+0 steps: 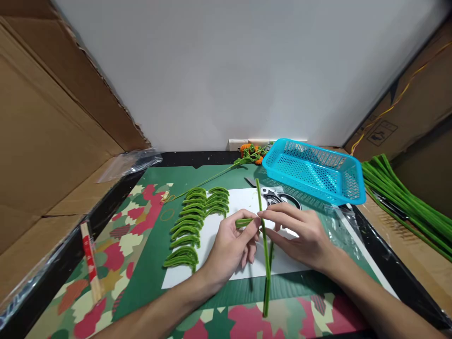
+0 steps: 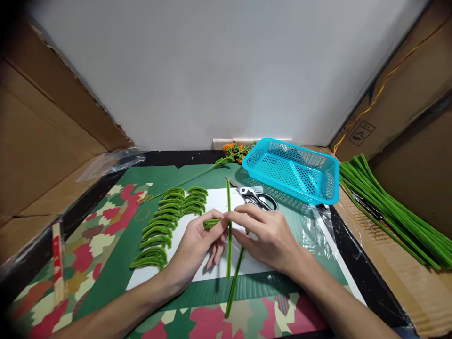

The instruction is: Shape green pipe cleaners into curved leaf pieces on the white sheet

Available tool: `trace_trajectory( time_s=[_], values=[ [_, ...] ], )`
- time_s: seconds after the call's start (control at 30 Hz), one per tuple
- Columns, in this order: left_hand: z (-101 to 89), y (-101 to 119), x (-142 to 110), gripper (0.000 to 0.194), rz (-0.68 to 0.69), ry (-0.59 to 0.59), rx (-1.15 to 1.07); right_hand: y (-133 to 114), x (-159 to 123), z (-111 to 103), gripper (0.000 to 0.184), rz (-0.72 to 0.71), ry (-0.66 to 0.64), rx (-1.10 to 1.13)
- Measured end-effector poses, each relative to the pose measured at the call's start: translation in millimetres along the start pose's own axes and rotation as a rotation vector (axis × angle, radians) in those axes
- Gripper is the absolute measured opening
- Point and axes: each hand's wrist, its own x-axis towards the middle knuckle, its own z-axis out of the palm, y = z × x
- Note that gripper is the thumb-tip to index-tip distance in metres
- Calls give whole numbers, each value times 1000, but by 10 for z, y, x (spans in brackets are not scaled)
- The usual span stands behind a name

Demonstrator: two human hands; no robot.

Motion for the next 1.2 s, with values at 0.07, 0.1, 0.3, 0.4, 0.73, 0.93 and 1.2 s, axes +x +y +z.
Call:
trace_trajectory(
  time_s=[0.07,0.1,0.3,0.4,0.73,0.93,1.2],
  values=[
    [-14,-7,2,42,-5,-6,-13,20,5,3,24,-22,9,-14],
    [-26,-14,6,42,-4,-6,-17,31,8,6,22,-26,11,-13],
    [-92,-35,14,41,0,-23,78,83,5,2,19,-76,37,-24],
    [-89,1,-19,42,-17,-16,109,81,-10,-8,17,-107,33,-10],
    [-103,50,-37,34,79,-27,185,92,-49,-48,14,-133,15,-37],
    [-115,99,-40,26,202,9,312,105,-62,-76,24,-149,-36,-87],
    [-112,157,-43,16,485,28,606,59,-28,-12,26,-156,8,-97]
  ],
)
